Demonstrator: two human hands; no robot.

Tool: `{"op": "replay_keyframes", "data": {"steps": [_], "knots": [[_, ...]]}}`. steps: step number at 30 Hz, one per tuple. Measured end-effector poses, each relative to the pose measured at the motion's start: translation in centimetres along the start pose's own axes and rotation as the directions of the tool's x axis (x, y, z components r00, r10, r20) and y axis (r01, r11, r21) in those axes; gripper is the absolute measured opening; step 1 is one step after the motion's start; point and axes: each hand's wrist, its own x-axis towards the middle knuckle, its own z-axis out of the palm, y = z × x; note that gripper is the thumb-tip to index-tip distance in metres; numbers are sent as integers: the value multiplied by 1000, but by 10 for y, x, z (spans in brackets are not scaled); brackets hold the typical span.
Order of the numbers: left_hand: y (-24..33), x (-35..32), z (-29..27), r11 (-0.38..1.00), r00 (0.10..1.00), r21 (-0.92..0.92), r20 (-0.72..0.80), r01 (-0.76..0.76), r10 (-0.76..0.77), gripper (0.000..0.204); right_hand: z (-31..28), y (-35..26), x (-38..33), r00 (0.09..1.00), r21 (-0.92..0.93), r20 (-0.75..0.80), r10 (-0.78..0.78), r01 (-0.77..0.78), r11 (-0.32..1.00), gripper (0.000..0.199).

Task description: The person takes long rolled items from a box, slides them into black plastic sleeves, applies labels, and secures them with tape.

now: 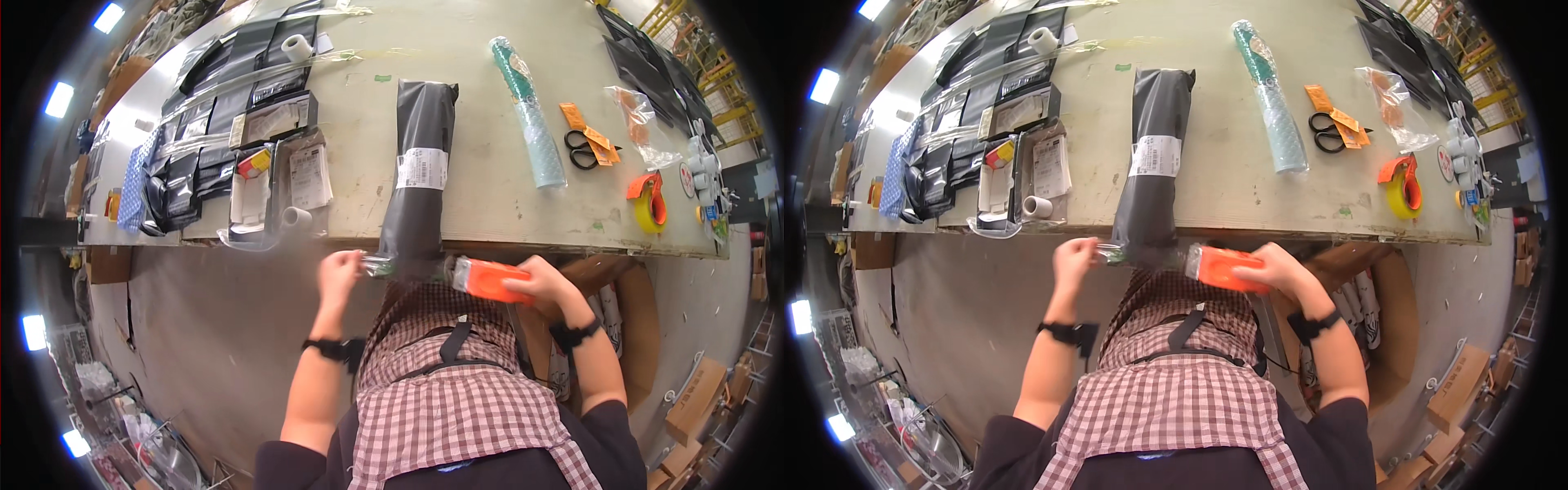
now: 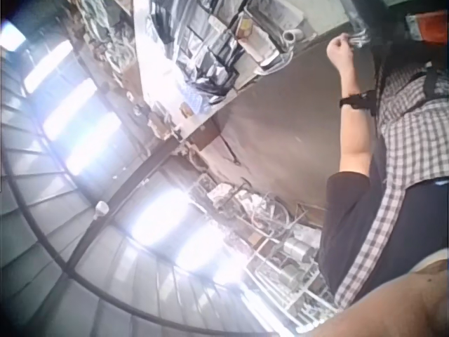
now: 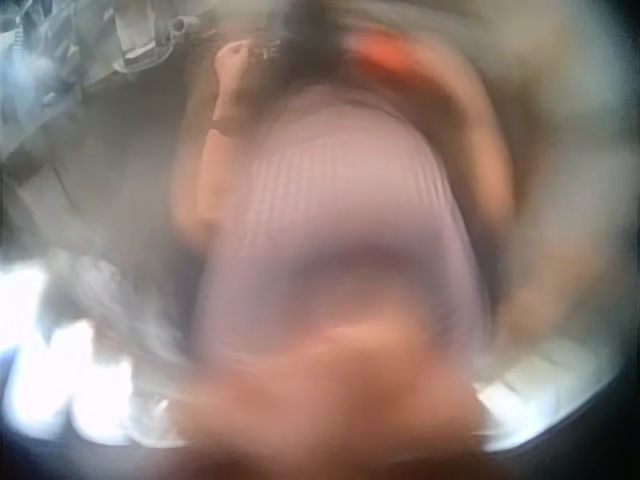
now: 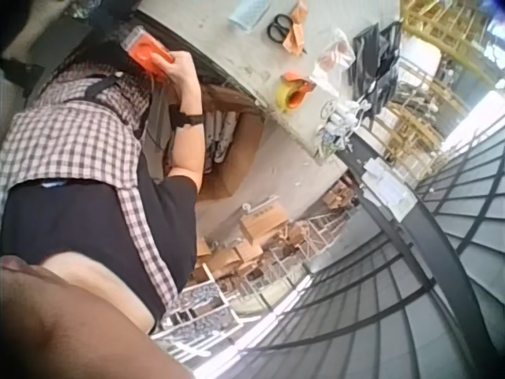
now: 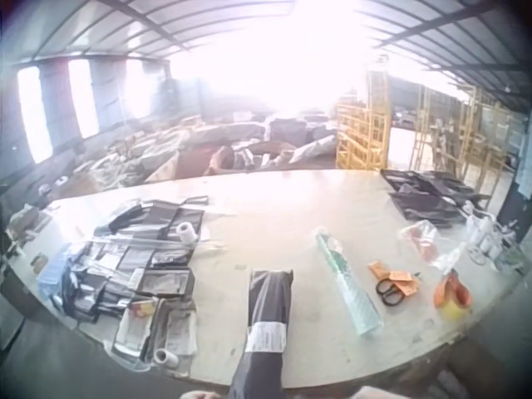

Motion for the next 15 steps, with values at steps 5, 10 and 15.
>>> {"op": "replay_keyframes", "data": {"steps": [5, 10, 15], "knots": [[-16, 18, 52, 963, 894, 261, 413, 64, -172, 39, 45, -3, 54, 983, -274, -160, -93, 46, 961, 49], [18, -6, 48, 943, 991, 321, 123, -92, 55, 63, 63, -67, 27, 968, -673, -90, -233, 113, 731, 50], [1, -19, 40, 452, 718, -581, 658, 677, -228, 69, 75, -91, 36, 910, -517, -191, -369, 226, 825, 49]]}}
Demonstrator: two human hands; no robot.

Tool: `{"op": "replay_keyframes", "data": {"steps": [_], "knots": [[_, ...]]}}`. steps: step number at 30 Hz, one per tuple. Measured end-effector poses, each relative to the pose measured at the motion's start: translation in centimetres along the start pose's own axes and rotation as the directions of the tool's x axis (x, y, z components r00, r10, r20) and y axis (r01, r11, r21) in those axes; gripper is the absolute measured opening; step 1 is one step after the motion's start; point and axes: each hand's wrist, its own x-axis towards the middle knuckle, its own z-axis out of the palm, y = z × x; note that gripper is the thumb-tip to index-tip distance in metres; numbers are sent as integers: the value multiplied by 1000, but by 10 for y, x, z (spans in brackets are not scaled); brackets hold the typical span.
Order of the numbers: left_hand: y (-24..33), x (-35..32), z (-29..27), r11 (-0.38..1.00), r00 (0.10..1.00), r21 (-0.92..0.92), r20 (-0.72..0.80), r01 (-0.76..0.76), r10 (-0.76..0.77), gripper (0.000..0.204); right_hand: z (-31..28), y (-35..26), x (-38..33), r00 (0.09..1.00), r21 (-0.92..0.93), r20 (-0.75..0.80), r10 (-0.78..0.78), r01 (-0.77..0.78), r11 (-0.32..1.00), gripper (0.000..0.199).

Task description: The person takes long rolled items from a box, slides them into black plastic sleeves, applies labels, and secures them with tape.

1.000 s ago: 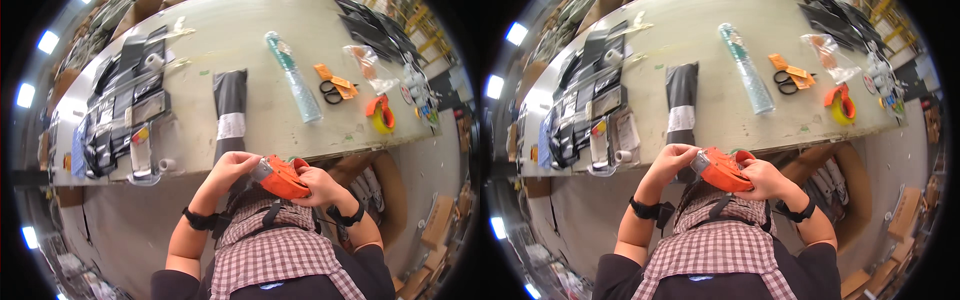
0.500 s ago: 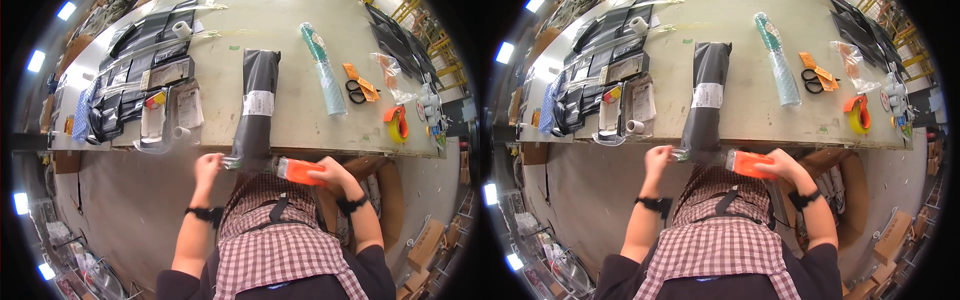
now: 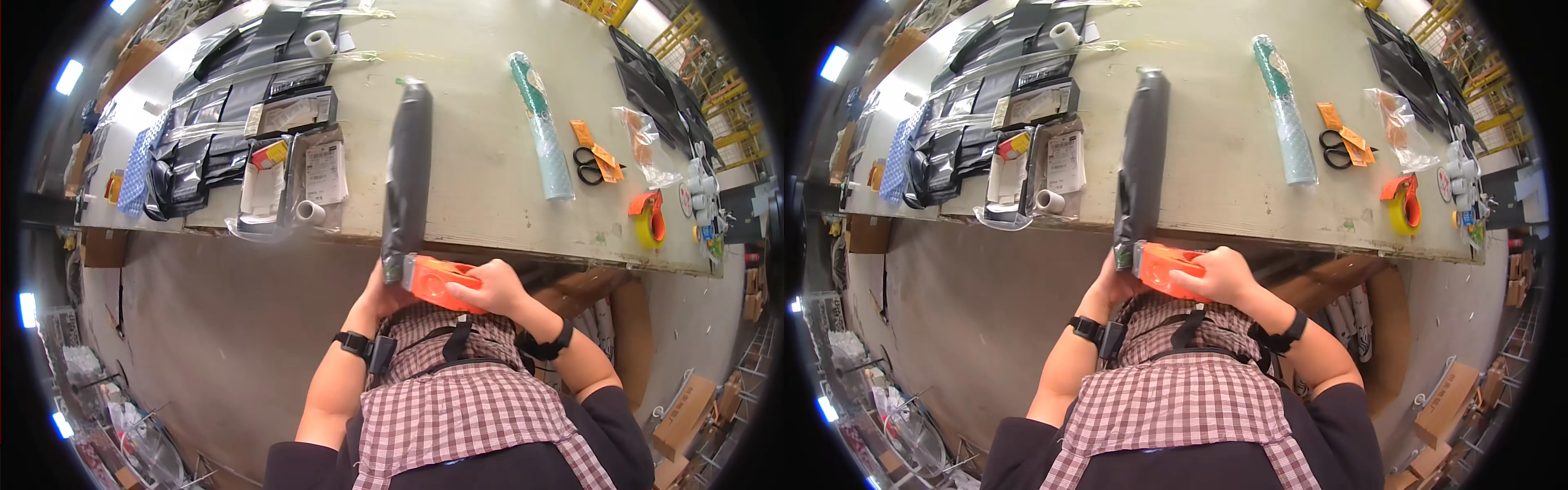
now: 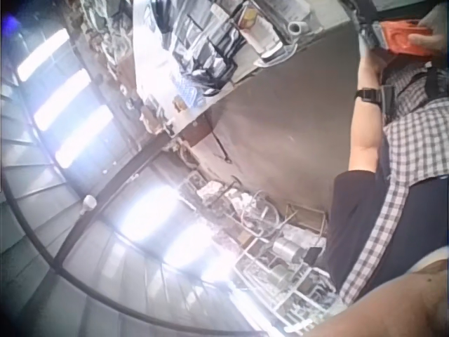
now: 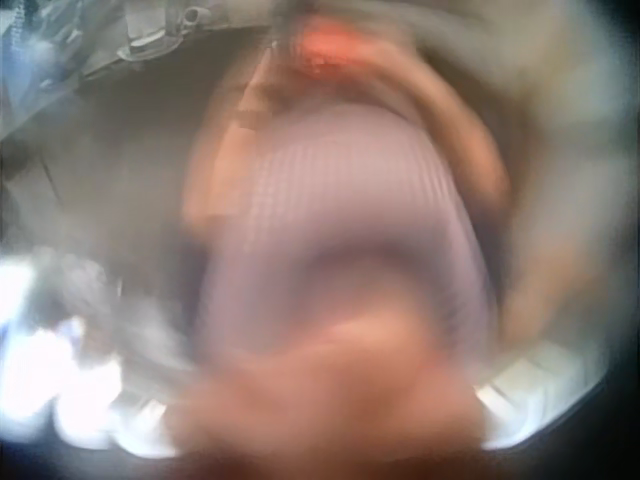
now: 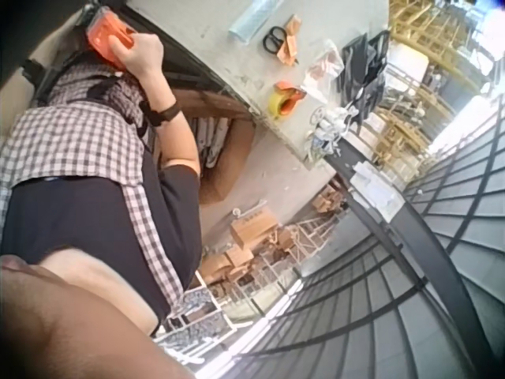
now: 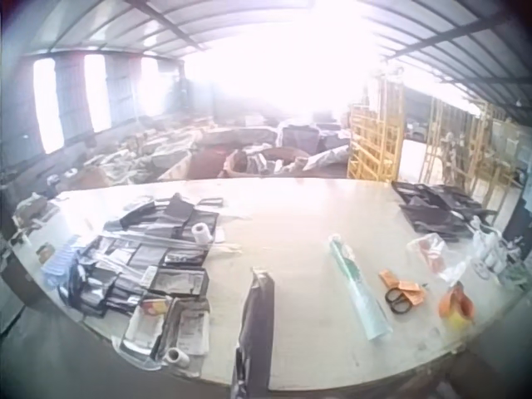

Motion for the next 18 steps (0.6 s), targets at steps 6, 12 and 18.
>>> {"op": "replay_keyframes", "data": {"steps": [6, 12, 18], "knots": [[7, -5, -25, 963, 963, 0, -21, -270, 270, 67, 25, -6, 28, 986, 349, 165, 37, -94, 933, 42], [7, -12, -18, 931, 889, 226, -298, -288, 347, 47, -27, 4, -29, 970, 414, 225, 96, -184, 891, 34], [-3, -9, 7, 891, 890, 332, -227, -310, 395, 46, 12, 21, 6, 953, 32, 100, 287, -291, 956, 41]]}}
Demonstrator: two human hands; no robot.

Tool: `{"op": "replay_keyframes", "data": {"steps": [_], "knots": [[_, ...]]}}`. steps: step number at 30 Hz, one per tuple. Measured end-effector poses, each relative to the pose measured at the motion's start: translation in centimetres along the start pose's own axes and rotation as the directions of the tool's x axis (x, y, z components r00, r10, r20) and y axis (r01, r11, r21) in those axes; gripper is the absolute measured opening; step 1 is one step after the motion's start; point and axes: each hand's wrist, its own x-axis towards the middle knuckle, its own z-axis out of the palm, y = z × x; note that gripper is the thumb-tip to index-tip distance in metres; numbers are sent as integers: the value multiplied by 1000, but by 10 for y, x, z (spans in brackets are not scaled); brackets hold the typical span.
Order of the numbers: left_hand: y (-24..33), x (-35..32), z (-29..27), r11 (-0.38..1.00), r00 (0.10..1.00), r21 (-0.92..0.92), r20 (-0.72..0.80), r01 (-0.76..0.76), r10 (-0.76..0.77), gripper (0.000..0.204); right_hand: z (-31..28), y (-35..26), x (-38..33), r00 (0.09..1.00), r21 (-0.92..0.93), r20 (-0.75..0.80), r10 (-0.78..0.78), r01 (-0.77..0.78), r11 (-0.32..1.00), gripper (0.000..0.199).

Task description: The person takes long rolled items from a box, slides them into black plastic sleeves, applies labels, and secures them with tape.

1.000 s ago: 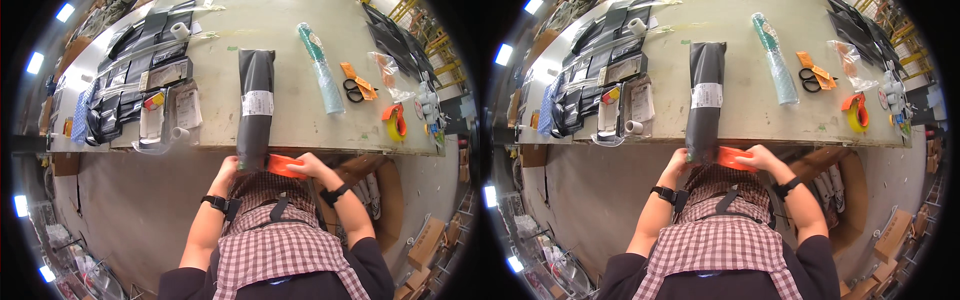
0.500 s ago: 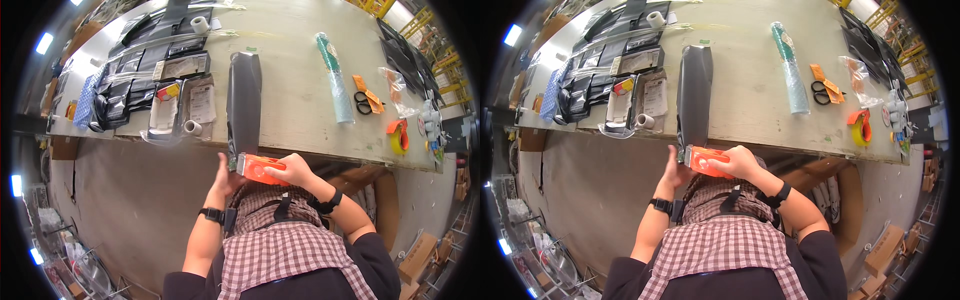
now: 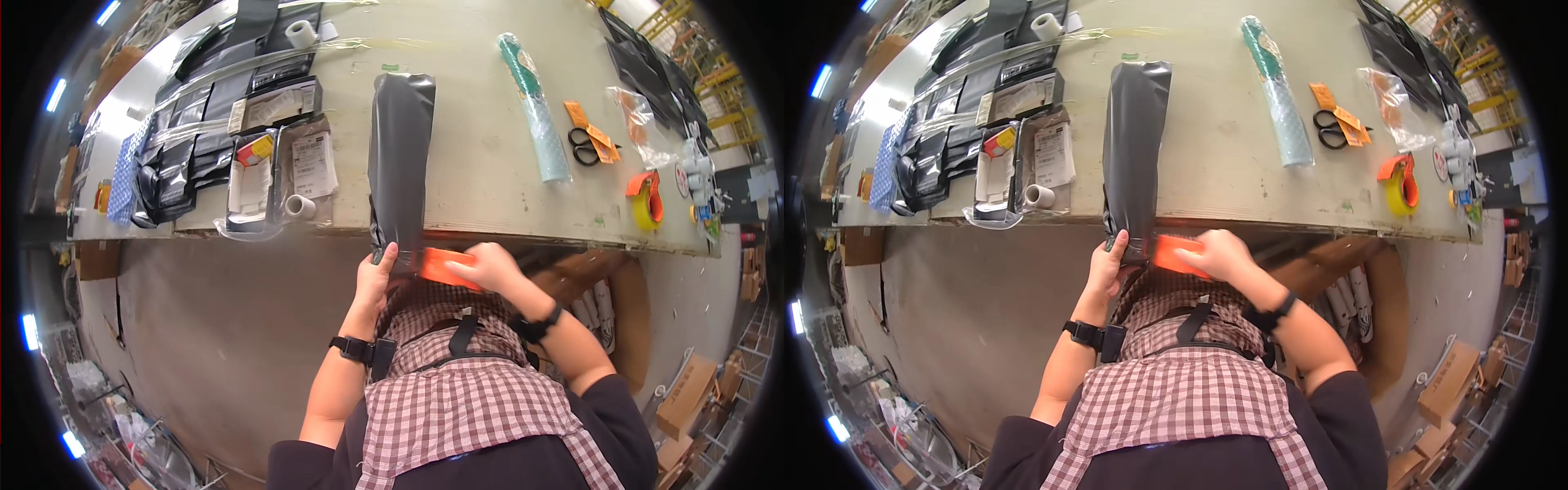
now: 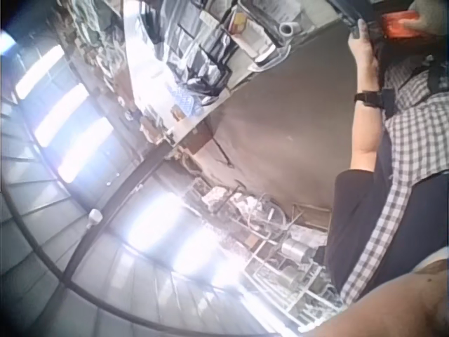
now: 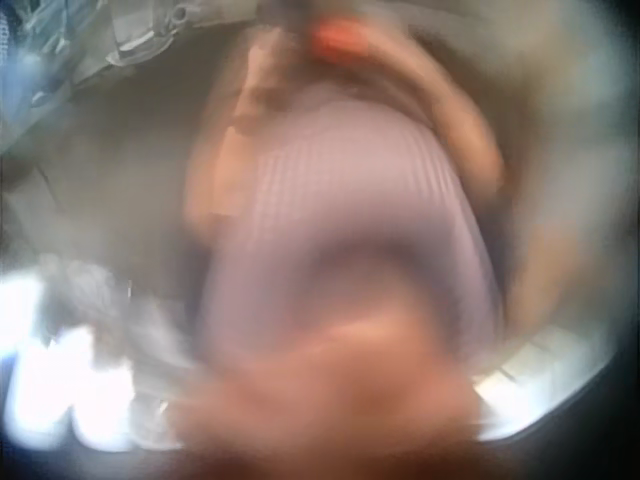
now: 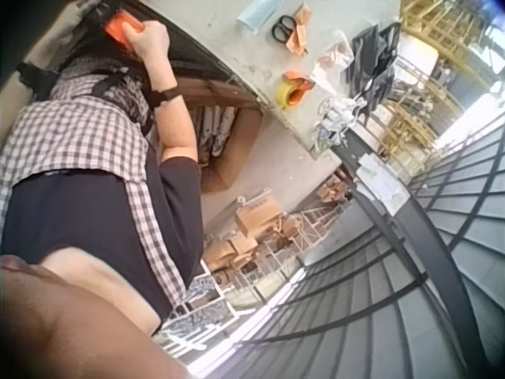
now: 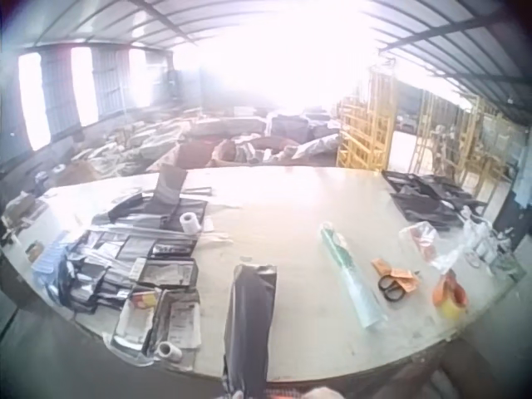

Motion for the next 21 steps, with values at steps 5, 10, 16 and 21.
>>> {"op": "replay_keyframes", "data": {"steps": [5, 10, 16, 21], "knots": [[14, 16, -17, 966, 988, 259, -143, -12, 50, 72, 23, 62, -1, 958, -205, -277, 78, -138, 969, 42], [32, -30, 25, -464, 551, 875, 457, -138, 698, 82, -48, 100, -119, 814, 574, -482, 325, 13, 819, 32], [54, 10, 13, -122, 706, 932, 340, -342, 621, 88, -103, 177, -68, 391, -203, -920, 13, -506, 838, 35], [70, -17, 70, 935, 865, 293, 501, -198, 26, 65, -88, 156, -41, 370, -547, -835, -407, -485, 682, 53]]}}
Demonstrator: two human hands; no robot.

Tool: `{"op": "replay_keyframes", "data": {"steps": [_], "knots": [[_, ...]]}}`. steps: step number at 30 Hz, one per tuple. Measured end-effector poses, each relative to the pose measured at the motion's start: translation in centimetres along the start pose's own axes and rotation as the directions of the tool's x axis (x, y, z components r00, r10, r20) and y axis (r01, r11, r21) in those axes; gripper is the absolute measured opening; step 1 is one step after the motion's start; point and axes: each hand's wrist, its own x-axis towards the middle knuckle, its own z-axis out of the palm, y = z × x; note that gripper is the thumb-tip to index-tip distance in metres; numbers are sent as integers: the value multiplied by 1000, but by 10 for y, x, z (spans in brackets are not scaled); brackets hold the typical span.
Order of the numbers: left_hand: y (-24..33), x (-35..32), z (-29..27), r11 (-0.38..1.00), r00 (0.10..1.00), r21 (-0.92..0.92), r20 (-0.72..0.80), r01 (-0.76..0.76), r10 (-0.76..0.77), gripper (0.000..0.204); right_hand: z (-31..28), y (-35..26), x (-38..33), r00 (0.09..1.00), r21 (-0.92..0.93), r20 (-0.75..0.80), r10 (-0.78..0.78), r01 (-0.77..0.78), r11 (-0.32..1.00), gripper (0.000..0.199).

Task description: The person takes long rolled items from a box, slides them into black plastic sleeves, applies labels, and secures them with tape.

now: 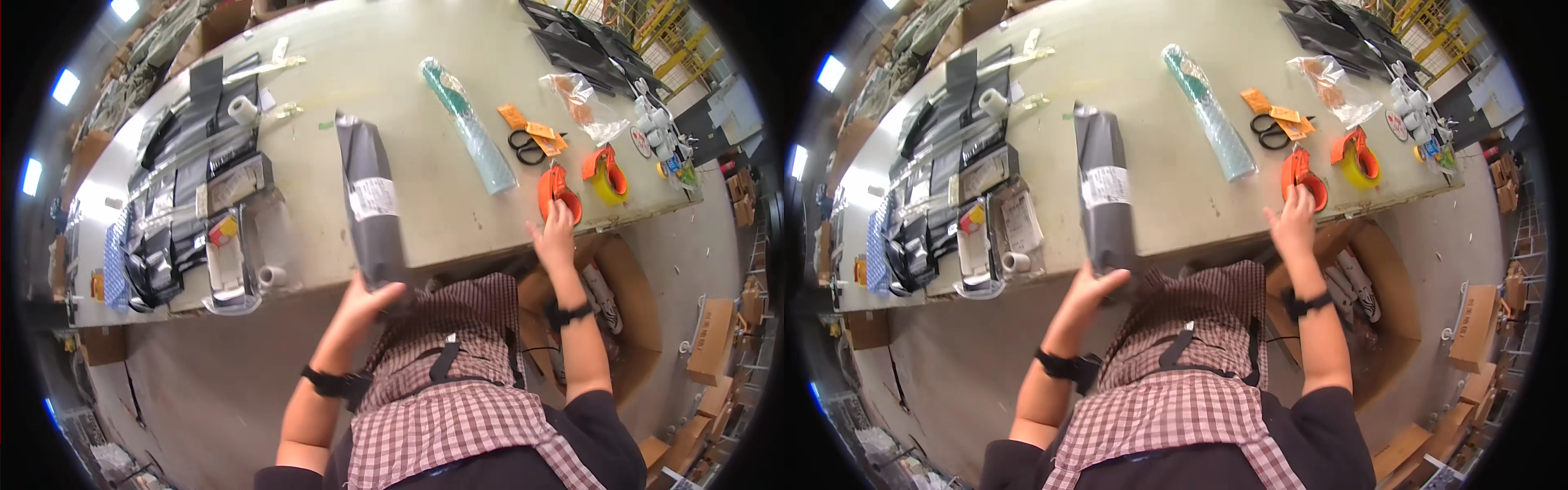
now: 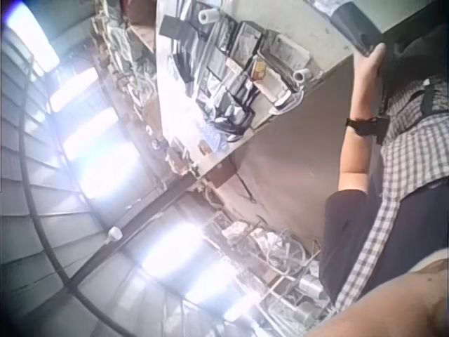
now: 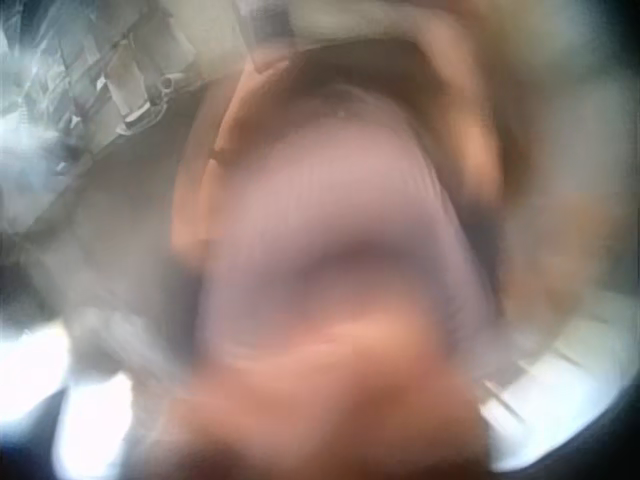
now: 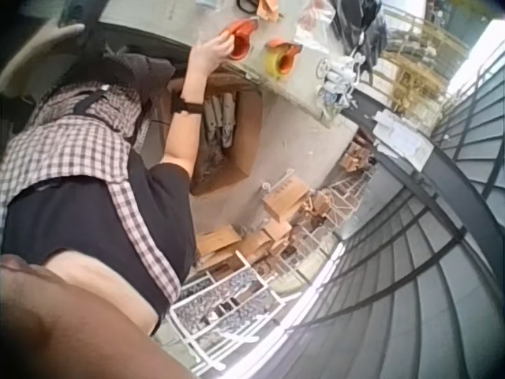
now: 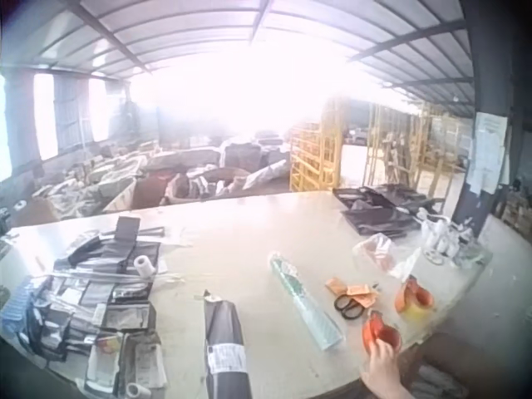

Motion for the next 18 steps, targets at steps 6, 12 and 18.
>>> {"op": "replay_keyframes", "data": {"steps": [6, 12, 18], "knots": [[1, 10, 50, 931, 875, 287, 481, -223, 61, 66, -66, -110, 6, 215, 44, 794, -569, -953, -299, 59], [23, 4, -40, 686, 953, 725, 156, 67, -259, 48, -44, -74, 36, 208, -83, 655, -726, -936, -343, 62], [32, -13, -76, 986, 939, 149, -344, 77, -22, 42, 11, -107, 249, 623, 515, 589, -515, -781, -355, 37]]}}
